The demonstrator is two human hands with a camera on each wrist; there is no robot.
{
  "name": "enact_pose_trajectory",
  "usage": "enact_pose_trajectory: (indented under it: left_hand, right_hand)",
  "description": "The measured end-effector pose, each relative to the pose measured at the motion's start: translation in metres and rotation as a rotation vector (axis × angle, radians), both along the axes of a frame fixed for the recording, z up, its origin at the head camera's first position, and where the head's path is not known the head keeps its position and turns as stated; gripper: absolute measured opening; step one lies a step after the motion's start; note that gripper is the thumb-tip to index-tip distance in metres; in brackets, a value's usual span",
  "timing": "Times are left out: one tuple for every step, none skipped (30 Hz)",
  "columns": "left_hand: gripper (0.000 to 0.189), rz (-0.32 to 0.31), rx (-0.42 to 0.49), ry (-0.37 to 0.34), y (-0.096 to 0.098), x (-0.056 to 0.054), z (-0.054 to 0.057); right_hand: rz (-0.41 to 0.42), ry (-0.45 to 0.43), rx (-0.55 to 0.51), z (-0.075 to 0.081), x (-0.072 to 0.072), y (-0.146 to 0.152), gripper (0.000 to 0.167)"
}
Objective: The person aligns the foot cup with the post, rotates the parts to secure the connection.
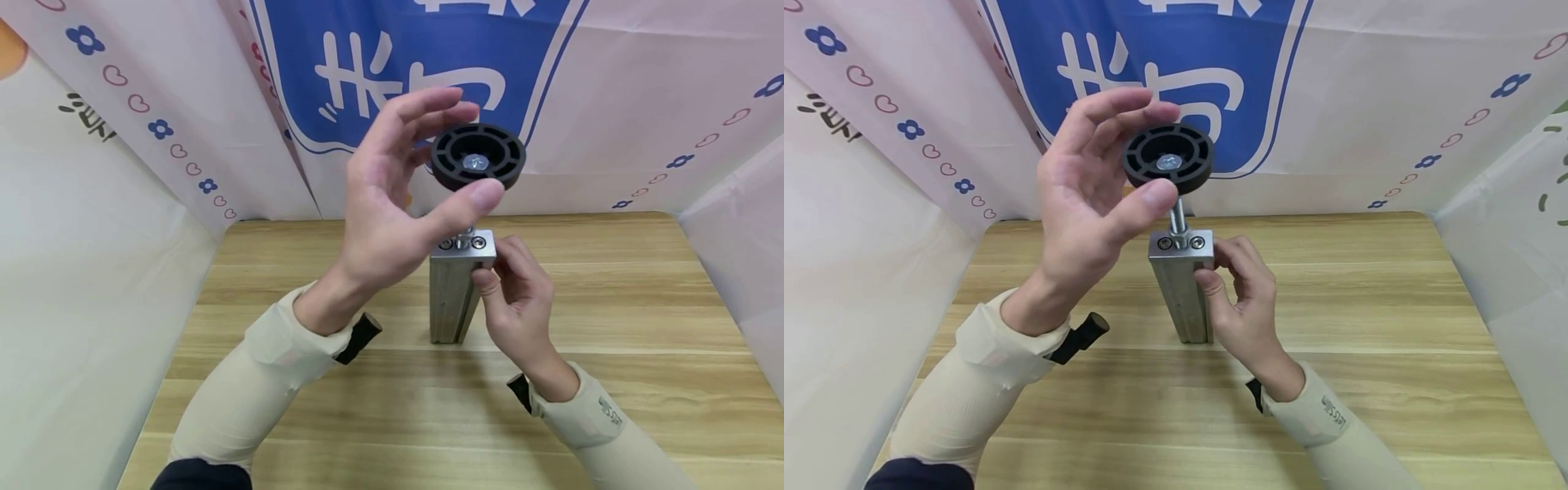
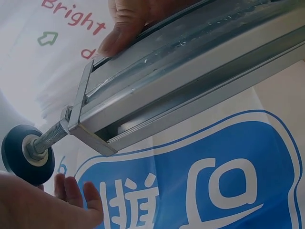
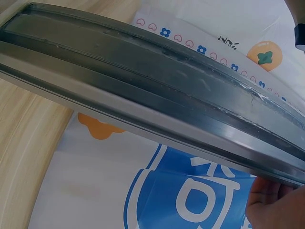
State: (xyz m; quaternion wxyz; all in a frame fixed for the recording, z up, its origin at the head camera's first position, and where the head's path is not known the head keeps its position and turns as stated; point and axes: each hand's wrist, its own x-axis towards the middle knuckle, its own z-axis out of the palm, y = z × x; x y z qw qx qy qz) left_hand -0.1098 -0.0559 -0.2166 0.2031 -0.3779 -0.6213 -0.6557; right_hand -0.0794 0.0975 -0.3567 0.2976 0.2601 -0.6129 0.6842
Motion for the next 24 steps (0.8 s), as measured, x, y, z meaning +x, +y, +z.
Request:
enact_pose_trajectory:
  left_hand:
    - [0.068,0.02,-0.004,0.003,0.0002,0.0001,0.0006]
    - [0.069,0.041,-0.008,0.006,0.0004,0.0001,0.001]
    - [0.07,0.057,-0.01,0.007,0.0005,0.0001,0.0015]
    - [0.072,0.07,-0.012,0.009,0.0007,0.0001,0.0019]
    - [0.073,0.08,-0.012,0.009,0.0009,0.0001,0.0023]
    - [0.074,0.087,-0.013,0.006,0.0009,0.0003,0.0025]
    - [0.075,0.091,-0.013,0.001,0.0011,0.0005,0.0028]
    - [0.075,0.094,-0.013,-0.003,0.0012,0.0007,0.003]
    - [0.075,0.094,-0.012,-0.005,0.0014,0.0008,0.0031]
    - [0.075,0.094,-0.012,-0.005,0.0016,0.0007,0.0029]
    - [0.075,0.094,-0.012,-0.004,0.0016,0.0007,0.0026]
    - [0.074,0.093,-0.012,-0.002,0.0015,0.0006,0.0023]
    - [0.073,0.094,-0.014,0.001,0.0013,0.0005,0.0019]
    - [0.073,0.093,-0.017,0.005,0.001,0.0003,0.0016]
    - [0.072,0.089,-0.018,0.01,0.0008,0.0001,0.0013]
    - [0.071,0.086,-0.022,0.013,0.0004,0.0,0.0011]
    - [0.07,0.079,-0.022,0.013,0.0,0.0,0.0009]
    - [0.069,0.072,-0.022,0.015,-0.0003,0.0,0.0008]
    - [0.068,0.062,-0.022,0.016,-0.0006,0.0,0.0008]
    - [0.067,0.048,-0.018,0.018,-0.0008,-0.0001,0.0007]
    - [0.066,0.034,-0.013,0.02,-0.001,-0.0001,0.0006]
    - [0.065,0.019,-0.008,0.021,-0.0014,-0.0002,0.0005]
    - [0.064,0.003,-0.002,0.022,-0.0016,-0.0004,0.0003]
    - [0.063,-0.011,0.003,0.024,-0.0019,-0.0006,0.0001]
  right_hand:
    - [0.001,0.0,0.001,0.0,0.0,0.0001,0.056]
    - [0.003,-0.001,0.002,-0.0001,-0.0001,0.0002,0.055]
    - [0.004,-0.003,0.005,-0.0002,0.0,0.0004,0.056]
    - [0.005,-0.005,0.007,-0.0002,0.0002,0.0005,0.055]
    - [0.005,-0.007,0.008,0.0,0.0004,0.0006,0.055]
    - [0.004,-0.009,0.01,0.0,0.0005,0.0007,0.055]
    - [0.003,-0.01,0.012,0.0001,0.0006,0.0008,0.055]
    - [0.002,-0.011,0.014,0.0002,0.0007,0.0008,0.055]
    - [0.001,-0.012,0.016,0.0003,0.0008,0.0009,0.055]
    - [0.0,-0.013,0.018,0.0002,0.0008,0.001,0.055]
    - [0.0,-0.013,0.018,0.0,0.0007,0.001,0.055]
    - [0.0,-0.013,0.02,-0.0002,0.0006,0.0011,0.055]
    - [0.0,-0.013,0.021,-0.0003,0.0006,0.0012,0.055]
    - [0.001,-0.012,0.021,-0.0005,0.0006,0.0012,0.055]
    - [0.001,-0.012,0.019,-0.0006,0.0006,0.0012,0.055]
    - [0.001,-0.011,0.019,-0.0006,0.0006,0.0013,0.055]
    - [0.001,-0.01,0.018,-0.0005,0.0006,0.0013,0.055]
    - [0.001,-0.009,0.017,-0.0005,0.0006,0.0012,0.055]
    - [0.0,-0.009,0.017,-0.0005,0.0005,0.0012,0.055]
    - [-0.001,-0.008,0.017,-0.0005,0.0005,0.0012,0.055]
    - [-0.002,-0.009,0.018,-0.0004,0.0005,0.0012,0.055]
    - [-0.003,-0.009,0.019,-0.0004,0.0005,0.0012,0.055]
    - [-0.004,-0.009,0.02,-0.0004,0.0004,0.0011,0.055]
    - [-0.006,-0.01,0.02,-0.0004,0.0004,0.0011,0.055]
